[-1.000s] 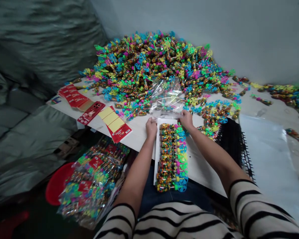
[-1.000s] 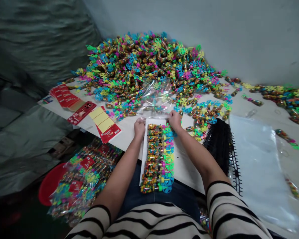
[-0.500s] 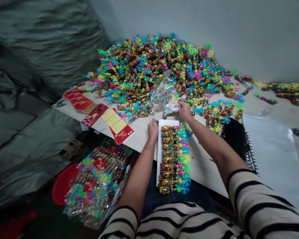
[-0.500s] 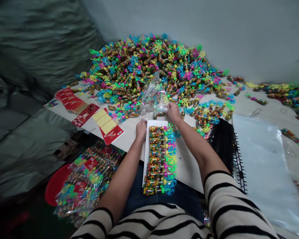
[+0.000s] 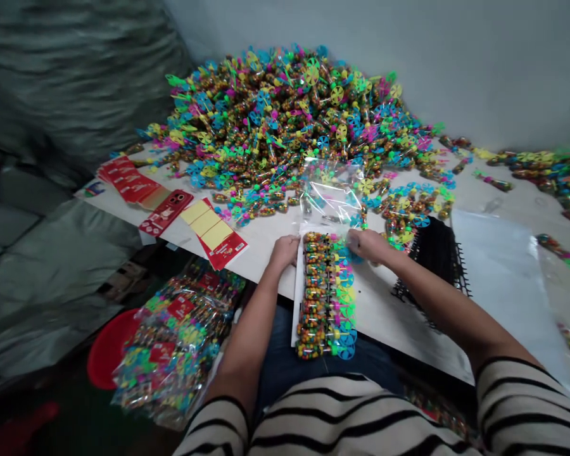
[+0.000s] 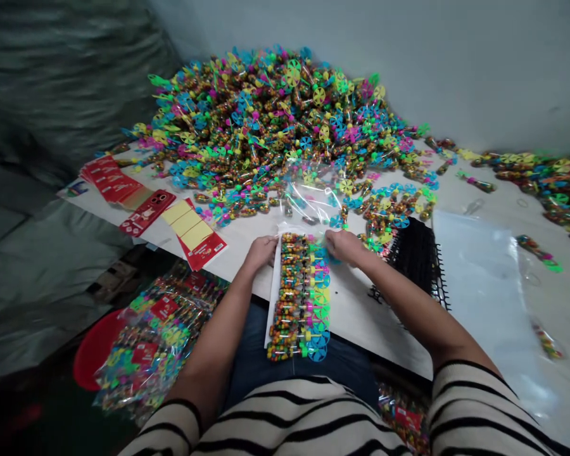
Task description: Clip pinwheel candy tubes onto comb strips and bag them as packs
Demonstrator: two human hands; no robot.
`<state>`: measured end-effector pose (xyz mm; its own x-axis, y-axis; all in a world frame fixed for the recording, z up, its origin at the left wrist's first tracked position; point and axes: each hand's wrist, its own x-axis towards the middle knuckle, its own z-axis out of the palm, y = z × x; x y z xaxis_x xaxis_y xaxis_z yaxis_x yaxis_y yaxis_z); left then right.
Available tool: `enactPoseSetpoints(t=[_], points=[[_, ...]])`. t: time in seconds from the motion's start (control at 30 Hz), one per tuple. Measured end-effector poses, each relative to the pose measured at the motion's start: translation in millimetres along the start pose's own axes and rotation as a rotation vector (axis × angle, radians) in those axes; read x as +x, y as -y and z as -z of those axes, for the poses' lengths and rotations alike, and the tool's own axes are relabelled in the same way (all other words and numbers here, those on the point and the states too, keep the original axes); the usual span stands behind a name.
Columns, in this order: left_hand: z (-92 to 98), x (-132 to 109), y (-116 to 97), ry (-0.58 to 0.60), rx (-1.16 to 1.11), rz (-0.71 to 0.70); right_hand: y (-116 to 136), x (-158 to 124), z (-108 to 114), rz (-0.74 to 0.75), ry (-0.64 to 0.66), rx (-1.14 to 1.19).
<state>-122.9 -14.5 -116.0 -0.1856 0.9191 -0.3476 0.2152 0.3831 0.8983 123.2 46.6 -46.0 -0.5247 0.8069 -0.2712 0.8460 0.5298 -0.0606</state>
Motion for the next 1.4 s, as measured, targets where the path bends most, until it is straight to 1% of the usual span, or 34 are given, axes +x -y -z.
enactPoseSetpoints(t=[0.07,0.1,0.13,0.17,0.2,0.27,0.33,0.37,0.43,0.5,0.57,0.6,0.63,0.67,0.73,0.8,0.9,0.97,1.0,1.07,1.13,1.17,1.2,1.23,1.3,1.33,1.37,1.4], points=[[3.4,-11,3,0.075,0.029,0.048,7,-15,-3,0.033,0.008,-0.02],[4.5,-17,5,0.093,0.056,0.043,10,-23,-6,0.05,0.011,-0.019],[5.2,-25,6,0.099,0.1,0.015,13,-31,-10,0.06,0.015,-0.015],[5.6,-32,7,0.08,0.161,-0.031,14,-39,-14,0.063,0.02,-0.011],[5.6,-38,8,0.038,0.233,-0.082,16,-47,-18,0.06,0.017,-0.008],[4.8,-45,7,-0.102,0.372,-0.158,19,-58,-23,0.059,-0.037,0.004],[3.2,-43,3,-0.257,0.427,-0.192,22,-61,-25,0.084,-0.157,0.036],[2.2,-38,0,-0.312,0.407,-0.211,24,-61,-25,0.111,-0.223,0.056],[0.2,-28,-7,-0.348,0.299,-0.27,29,-55,-24,0.173,-0.322,0.098],[-0.8,-22,-13,-0.357,0.178,-0.318,31,-48,-23,0.196,-0.358,0.142],[0.4,-28,-15,-0.409,0.128,-0.374,27,-45,-24,0.174,-0.373,0.195],[2.2,-36,-14,-0.431,0.143,-0.421,24,-47,-25,0.176,-0.375,0.222],[4.9,-47,-11,-0.422,0.186,-0.484,19,-52,-27,0.198,-0.373,0.245],[8.2,-62,-6,-0.373,0.25,-0.554,15,-61,-30,0.243,-0.361,0.263],[15.8,-98,8,-0.178,0.411,-0.668,9,-86,-36,0.363,-0.3,0.281],[22.0,-138,23,0.016,0.553,-0.71,11,-120,-45,0.454,-0.213,0.303],[25.3,-195,43,0.245,0.665,-0.683,26,-173,-58,0.524,-0.068,0.386],[25.1,-224,50,0.365,0.682,-0.655,40,-200,-66,0.52,0.006,0.468],[25.2,-235,51,0.41,0.677,-0.638,45,-211,-69,0.503,0.027,0.519],[28.0,-249,52,0.489,0.629,-0.609,52,-227,-74,0.468,0.061,0.633],[34.7,-251,51,0.576,0.523,-0.588,52,-236,-78,0.43,0.074,0.761],[39.0,-249,52,0.604,0.455,-0.572,50,-238,-80,0.381,0.057,0.829],[43.1,-245,53,0.598,0.387,-0.543,48,-240,-82,0.296,0.031,0.896],[46.2,-238,54,0.546,0.324,-0.492,46,-240,-86,0.18,0.012,0.959],[46.3,-223,57,0.348,0.216,-0.321,48,-237,-94,-0.071,0.028,1.082],[42.2,-215,59,0.246,0.165,-0.22,52,-234,-99,-0.154,0.067,1.143],[35.1,-208,59,0.172,0.11,-0.129,58,-230,-103,-0.186,0.116,1.207],[25.4,-203,58,0.132,0.053,-0.054,66,-225,-106,-0.185,0.147,1.276]])
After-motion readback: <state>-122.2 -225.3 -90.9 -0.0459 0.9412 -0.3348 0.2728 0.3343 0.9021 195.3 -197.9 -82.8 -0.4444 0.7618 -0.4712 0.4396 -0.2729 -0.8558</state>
